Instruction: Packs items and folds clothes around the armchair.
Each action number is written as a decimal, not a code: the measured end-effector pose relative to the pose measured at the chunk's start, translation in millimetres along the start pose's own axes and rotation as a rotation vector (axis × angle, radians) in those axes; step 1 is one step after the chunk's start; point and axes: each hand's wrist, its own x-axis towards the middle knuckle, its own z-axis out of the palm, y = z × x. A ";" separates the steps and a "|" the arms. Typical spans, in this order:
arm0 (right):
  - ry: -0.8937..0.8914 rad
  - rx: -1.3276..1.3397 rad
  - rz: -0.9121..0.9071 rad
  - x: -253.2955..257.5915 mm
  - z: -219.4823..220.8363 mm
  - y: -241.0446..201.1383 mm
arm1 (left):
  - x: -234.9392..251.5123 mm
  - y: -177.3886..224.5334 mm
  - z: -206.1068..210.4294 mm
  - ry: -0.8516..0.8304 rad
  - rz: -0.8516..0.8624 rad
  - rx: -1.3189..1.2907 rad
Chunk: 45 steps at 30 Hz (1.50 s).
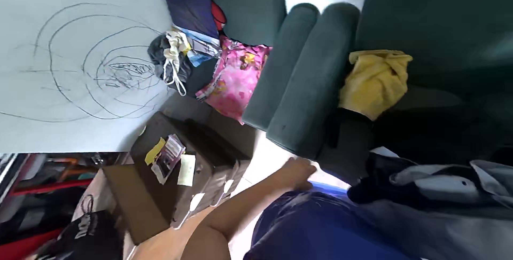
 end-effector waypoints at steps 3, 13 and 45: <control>0.193 -0.060 0.199 66.9 91.7 -9.0 | -64.0 -79.7 -1.6 -0.011 -0.212 -0.073; -0.002 -0.534 0.424 266.9 177.9 -8.0 | -139.5 -244.9 -21.5 0.118 -0.497 -0.337; -0.058 -0.792 1.481 611.9 334.1 198.0 | 179.4 -649.6 -243.1 0.023 -0.351 -0.407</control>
